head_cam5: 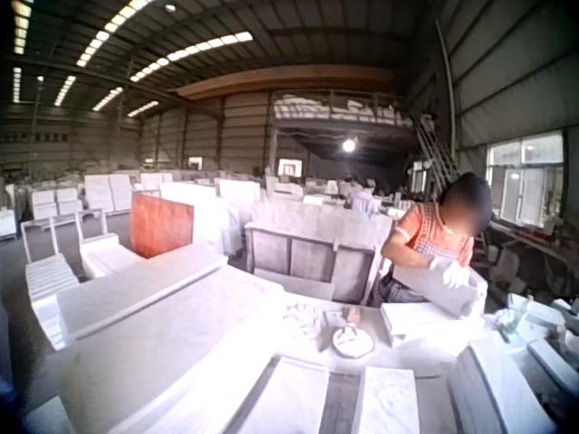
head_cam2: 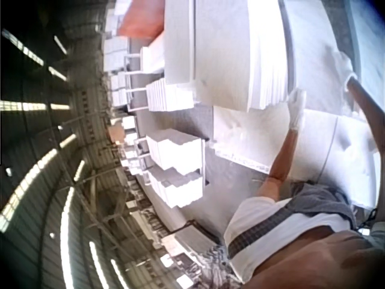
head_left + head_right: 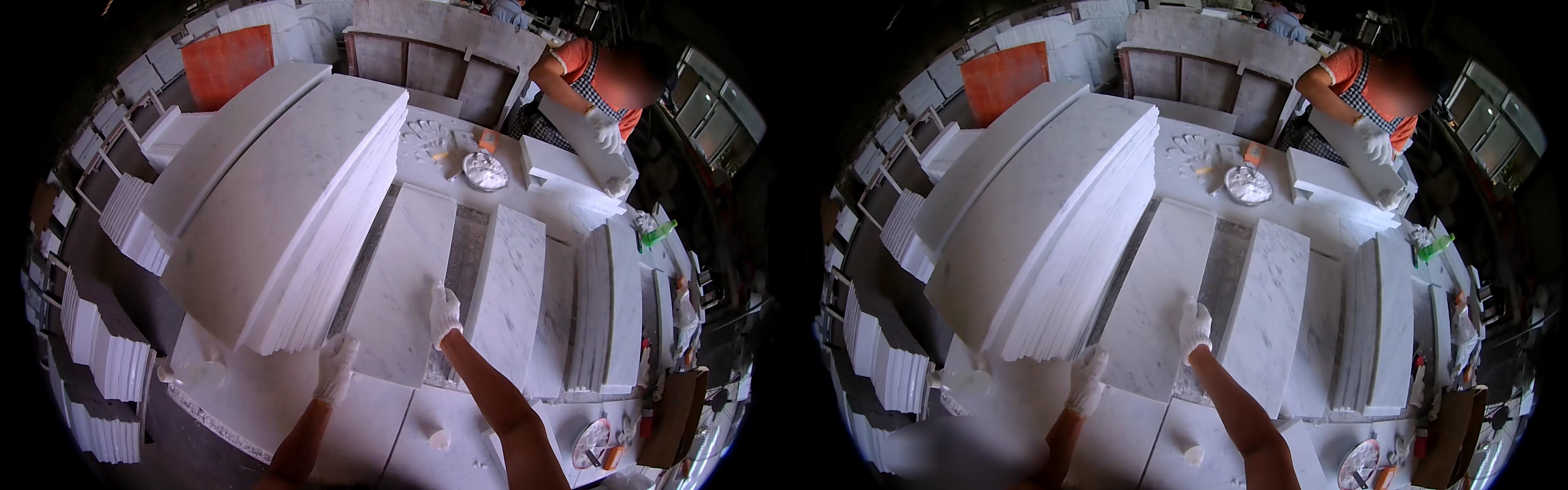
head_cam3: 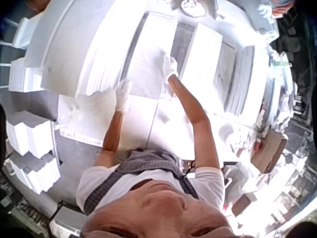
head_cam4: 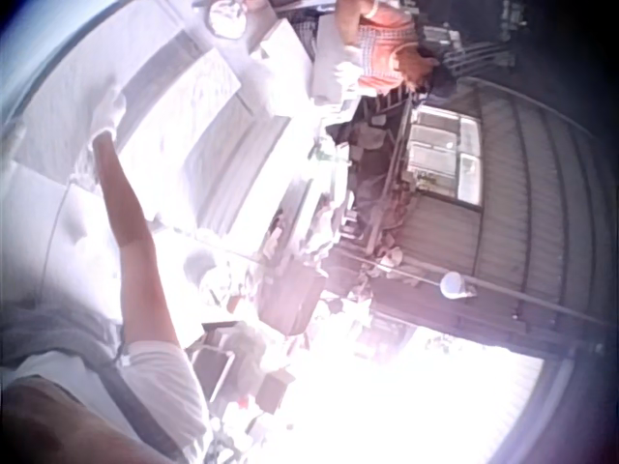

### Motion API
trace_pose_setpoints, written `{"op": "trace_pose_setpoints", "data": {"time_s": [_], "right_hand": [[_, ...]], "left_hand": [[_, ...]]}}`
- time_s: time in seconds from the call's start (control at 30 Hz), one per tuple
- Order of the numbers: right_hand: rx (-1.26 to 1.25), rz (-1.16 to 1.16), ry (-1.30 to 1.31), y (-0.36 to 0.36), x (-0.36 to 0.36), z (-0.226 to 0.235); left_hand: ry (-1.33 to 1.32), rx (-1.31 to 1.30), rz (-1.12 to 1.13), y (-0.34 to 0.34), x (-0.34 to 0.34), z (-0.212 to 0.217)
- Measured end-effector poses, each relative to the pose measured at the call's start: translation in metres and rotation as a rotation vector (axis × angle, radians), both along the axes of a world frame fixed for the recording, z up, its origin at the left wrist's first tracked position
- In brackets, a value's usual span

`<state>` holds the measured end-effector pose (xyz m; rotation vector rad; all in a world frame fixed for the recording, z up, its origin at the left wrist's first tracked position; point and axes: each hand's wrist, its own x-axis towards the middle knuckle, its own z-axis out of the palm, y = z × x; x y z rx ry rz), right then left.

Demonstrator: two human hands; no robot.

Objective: The person applies a white paste to the edges of rectangular stone slabs using a putty knife and smooths the surface with a cloth. They repeat this process on multiple slabs, stacking finished pieces aside.

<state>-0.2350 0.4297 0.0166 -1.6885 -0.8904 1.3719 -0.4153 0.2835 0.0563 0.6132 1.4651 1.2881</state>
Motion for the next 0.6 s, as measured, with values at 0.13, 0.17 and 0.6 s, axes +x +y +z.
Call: {"op": "trace_pose_setpoints", "data": {"time_s": [0.13,0.17,0.6], "right_hand": [[0.011,-0.040,0.066,0.013,-0.004,-0.015],[0.013,-0.031,0.042,0.016,-0.004,-0.018],[-0.157,0.347,-0.157,-0.045,0.014,-0.025]], "left_hand": [[0.017,-0.036,-0.006,0.013,-0.003,-0.002],[0.038,-0.007,-0.024,0.015,-0.006,-0.011],[0.106,-0.125,0.076,0.020,-0.010,-0.053]]}}
